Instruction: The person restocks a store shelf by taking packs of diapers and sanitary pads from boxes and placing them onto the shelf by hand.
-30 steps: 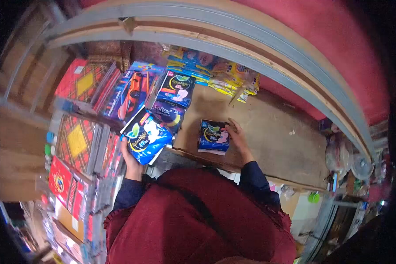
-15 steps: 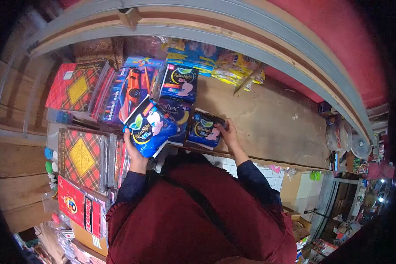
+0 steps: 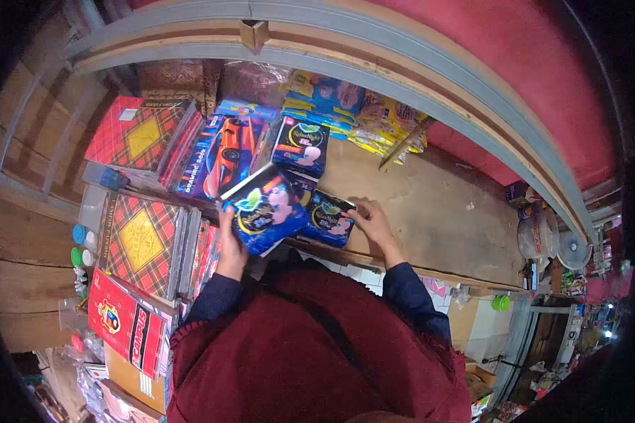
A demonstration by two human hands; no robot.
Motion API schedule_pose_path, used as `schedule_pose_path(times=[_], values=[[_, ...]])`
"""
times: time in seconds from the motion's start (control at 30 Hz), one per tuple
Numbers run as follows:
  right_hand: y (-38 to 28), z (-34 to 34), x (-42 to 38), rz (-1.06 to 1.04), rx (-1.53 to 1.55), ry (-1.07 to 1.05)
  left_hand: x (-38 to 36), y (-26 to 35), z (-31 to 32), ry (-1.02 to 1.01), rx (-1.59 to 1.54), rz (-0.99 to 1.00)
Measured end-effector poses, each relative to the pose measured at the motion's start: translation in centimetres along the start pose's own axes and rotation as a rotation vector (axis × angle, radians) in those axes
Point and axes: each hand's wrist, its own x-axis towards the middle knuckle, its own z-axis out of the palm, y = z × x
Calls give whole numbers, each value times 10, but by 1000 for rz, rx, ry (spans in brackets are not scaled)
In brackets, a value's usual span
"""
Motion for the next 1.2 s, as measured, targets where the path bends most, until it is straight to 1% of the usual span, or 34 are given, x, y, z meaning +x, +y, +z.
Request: schedule_pose_path(times=[0.07, 0.1, 0.17, 0.2, 0.23, 0.3, 0.33, 0.37, 0.43, 0.47, 0.57, 0.6, 0.7, 0.73, 0.77, 0.83, 0.87, 0.93, 0.97, 1.0, 1.1, 1.17, 1.2], values=[[-28, -13, -1, 33, 79, 142, 1, -2, 18, -77, 67, 39], [-42, -20, -2, 71, 249, 91, 2, -5, 25, -71, 110, 17], [-71, -36, -9, 150, 589, 2, -5, 0, 60, -183, 147, 20], [-84, -45, -13, 163, 680, -57, -2, -6, 62, -219, 193, 30], [-89, -49, -16, 122, 711, -42, -1, -9, 70, -190, 189, -19], [-95, -59, -23, 37, 766, -17, -3, -15, 94, -350, 206, 20], [-98, -68, -26, 67, 861, -66, 1, -23, 98, -410, 173, 19], [-104, -76, -31, 56, 880, -57, 3, -28, 106, -440, 232, 32], [-119, -88, -40, 37, 920, -52, 3, -37, 121, -554, 252, 23], [-118, -90, -42, 47, 937, -48, -3, -40, 126, -561, 281, -42], [-121, -98, -45, 145, 881, -1, -13, -45, 149, -595, 404, -82], [-116, -102, -43, 171, 910, -18, -6, -58, 143, -620, 369, -64], [-81, -103, -30, 162, 934, 53, 1, -87, 132, -723, 466, 214], [-71, -107, -24, 203, 848, 80, 10, -109, 108, -746, 729, 213], [-65, -108, -17, 241, 851, 190, 13, -113, 98, -820, 1072, 458], [-40, -111, 6, 362, 909, 229, 4, -108, 93, -932, 1598, 579], [-34, -108, 15, 382, 867, 289, 1, -112, 82, -959, 1668, 647], [-34, -100, 37, 414, 828, 302, -3, -122, 58, -1007, 1815, 778], [-30, -93, 46, 435, 811, 306, -5, -125, 54, -982, 1820, 773], [-7, -79, 59, 425, 764, 281, -8, -127, 54, -957, 1825, 765], [8, -43, 74, 556, 688, 68, -15, -124, 56, -929, 1886, 716], [45, 7, 76, 453, 867, -161, -17, -120, 57, -937, 1928, 669], [34, 11, 70, 630, 659, -181, -17, -121, 55, -928, 1912, 647]])
